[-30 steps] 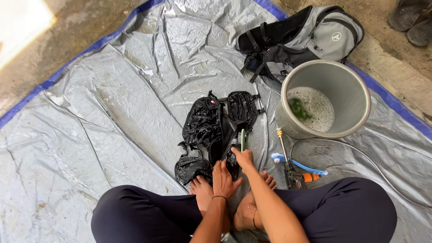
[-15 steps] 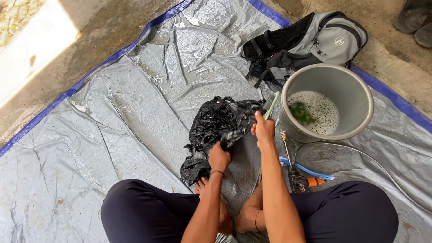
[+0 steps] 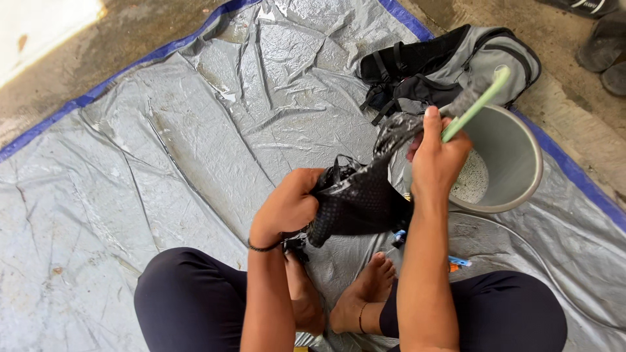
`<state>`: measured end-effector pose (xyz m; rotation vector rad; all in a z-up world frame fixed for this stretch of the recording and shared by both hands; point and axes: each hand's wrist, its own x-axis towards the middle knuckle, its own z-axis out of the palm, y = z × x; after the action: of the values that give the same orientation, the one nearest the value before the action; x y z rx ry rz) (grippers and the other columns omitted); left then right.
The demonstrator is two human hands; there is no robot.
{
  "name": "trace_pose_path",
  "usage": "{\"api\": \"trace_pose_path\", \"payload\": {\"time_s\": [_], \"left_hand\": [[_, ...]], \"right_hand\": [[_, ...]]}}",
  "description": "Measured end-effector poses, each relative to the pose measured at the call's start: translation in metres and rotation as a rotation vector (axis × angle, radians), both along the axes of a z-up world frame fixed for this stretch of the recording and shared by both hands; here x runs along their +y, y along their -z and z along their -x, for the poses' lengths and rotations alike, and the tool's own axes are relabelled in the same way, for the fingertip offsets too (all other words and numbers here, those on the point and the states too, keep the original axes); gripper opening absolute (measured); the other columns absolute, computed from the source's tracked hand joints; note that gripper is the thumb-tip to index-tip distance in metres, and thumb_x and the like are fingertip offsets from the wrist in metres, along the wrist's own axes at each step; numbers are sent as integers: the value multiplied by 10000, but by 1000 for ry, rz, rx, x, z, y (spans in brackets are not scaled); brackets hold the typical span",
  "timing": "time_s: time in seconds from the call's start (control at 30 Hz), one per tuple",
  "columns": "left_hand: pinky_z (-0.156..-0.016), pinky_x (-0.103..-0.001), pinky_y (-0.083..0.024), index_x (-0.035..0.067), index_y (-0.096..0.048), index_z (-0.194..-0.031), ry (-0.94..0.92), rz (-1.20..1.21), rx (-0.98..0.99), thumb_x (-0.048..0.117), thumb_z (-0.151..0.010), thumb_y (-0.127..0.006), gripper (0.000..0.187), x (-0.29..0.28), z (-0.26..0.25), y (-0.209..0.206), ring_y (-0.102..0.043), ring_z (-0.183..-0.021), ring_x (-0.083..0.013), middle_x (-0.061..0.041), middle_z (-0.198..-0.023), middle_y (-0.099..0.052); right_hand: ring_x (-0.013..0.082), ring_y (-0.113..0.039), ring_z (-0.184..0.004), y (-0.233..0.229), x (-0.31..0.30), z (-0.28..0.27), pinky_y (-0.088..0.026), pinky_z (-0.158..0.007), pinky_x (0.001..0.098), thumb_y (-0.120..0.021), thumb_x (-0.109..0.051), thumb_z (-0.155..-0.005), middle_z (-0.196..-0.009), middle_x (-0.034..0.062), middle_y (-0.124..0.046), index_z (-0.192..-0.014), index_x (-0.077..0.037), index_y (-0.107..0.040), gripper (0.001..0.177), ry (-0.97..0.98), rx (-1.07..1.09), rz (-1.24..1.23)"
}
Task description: The person cleans a black mesh backpack using a green scrub brush and soapy water from a bucket, scrubbing the various panels and straps by hand.
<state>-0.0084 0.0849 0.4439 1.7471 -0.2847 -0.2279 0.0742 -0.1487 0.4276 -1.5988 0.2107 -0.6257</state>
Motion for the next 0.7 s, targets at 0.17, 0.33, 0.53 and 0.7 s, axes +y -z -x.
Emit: {"api": "trace_pose_path", "payload": {"time_s": [0.17,0.33,0.53,0.7], "left_hand": [[-724,-467,-610,-9,-747,-851,-91,-37,-32,-83,-599,-421,419,10,-31,-10,-653,-769,-304,-133,-661,-649],[-851,-573,-618,-5,-761,-1249,-527,-303,3,-63,-695,-540,599,29,-103,65,-775,-981,-469,-209,-921,-781],[-977,-676,-566,-14,-670,-1213,-464,-689,384,252,-900,-628,412,59,-94,265,-702,-1164,-550,-312,-1155,-713],[-1157,-638,-500,-76,-528,-1390,-429,-693,625,567,-975,-694,783,32,-31,394,-612,-1350,-547,-365,-1418,-609]], "right_hand": [[279,-623,-535,22,-14,-91,-505,-579,370,-696,-459,-1139,-577,85,-584,-717,-109,-677,549,-175,200,480],[271,-729,-559,50,6,-128,-585,-566,439,-644,-570,-1030,-612,25,-703,-768,-153,-761,506,-401,528,847],[548,-676,-1262,19,-31,-96,-513,-1067,666,-458,-536,-1076,-1296,300,-754,-1281,-85,-803,604,-496,812,1286],[604,-709,-1102,59,-118,-106,-539,-921,690,-544,-429,-1134,-1127,358,-754,-1280,-37,-819,501,-392,851,1104]]}}
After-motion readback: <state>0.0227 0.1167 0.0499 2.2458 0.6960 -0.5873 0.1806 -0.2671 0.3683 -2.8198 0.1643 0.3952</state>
